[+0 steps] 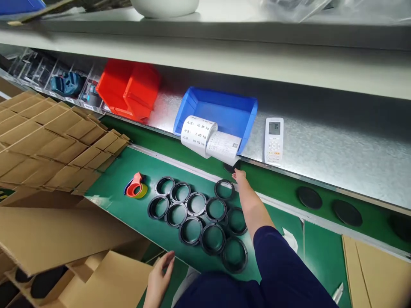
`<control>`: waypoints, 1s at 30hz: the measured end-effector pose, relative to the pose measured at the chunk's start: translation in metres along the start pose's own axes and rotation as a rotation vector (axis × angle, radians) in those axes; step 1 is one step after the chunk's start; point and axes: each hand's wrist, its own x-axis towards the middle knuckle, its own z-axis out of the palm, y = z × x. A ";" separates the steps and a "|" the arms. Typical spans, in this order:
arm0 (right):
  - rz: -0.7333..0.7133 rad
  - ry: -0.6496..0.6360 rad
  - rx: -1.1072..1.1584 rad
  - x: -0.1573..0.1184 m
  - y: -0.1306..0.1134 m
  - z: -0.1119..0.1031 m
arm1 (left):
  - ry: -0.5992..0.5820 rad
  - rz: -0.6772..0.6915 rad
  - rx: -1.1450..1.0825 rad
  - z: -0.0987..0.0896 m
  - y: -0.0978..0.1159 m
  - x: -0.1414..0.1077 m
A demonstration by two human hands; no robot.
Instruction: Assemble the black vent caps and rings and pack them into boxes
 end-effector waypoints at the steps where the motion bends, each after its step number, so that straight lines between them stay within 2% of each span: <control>1: -0.018 -0.007 0.019 0.000 -0.002 0.002 | -0.016 0.012 -0.015 0.003 0.009 0.010; 3: -0.065 -0.049 0.060 -0.009 -0.003 0.000 | -0.054 0.048 -0.058 0.015 0.034 0.032; 5: -0.105 -0.135 0.099 -0.030 0.005 -0.011 | -0.118 0.073 -0.130 0.032 0.066 0.053; 7: -0.113 -0.239 0.123 -0.066 0.027 -0.029 | -0.207 0.054 -0.278 0.050 0.102 0.069; 9: -0.100 -0.363 0.151 -0.114 0.061 -0.051 | -0.316 -0.012 -0.596 0.069 0.135 0.076; 11: -0.082 -0.510 0.187 -0.168 0.101 -0.072 | -0.522 -0.098 -0.979 0.084 0.160 0.074; 13: -0.068 -0.635 0.190 -0.217 0.134 -0.089 | -0.680 -0.223 -1.255 0.094 0.176 0.063; 16: -0.112 -0.676 0.045 -0.264 0.156 -0.109 | -0.751 -0.369 -1.434 0.094 0.186 0.039; 18: -0.328 -0.548 -0.128 -0.276 0.151 -0.122 | -0.753 -0.373 -1.478 0.086 0.189 0.023; 21: -0.882 -0.256 -0.406 -0.281 0.129 -0.141 | -0.804 -0.343 -1.495 0.071 0.195 0.003; 22: -1.048 -0.217 -0.487 -0.283 0.122 -0.145 | -0.827 -0.339 -1.490 0.066 0.197 -0.003; 24: -1.276 -0.239 -0.629 -0.287 0.112 -0.149 | -0.859 -0.341 -1.480 0.059 0.200 -0.015; 27: -1.423 -0.275 -0.752 -0.292 0.110 -0.146 | -0.873 -0.344 -1.477 0.054 0.200 -0.031; 30: -1.456 -0.303 -0.782 -0.292 0.116 -0.141 | -0.859 -0.333 -1.482 0.052 0.194 -0.043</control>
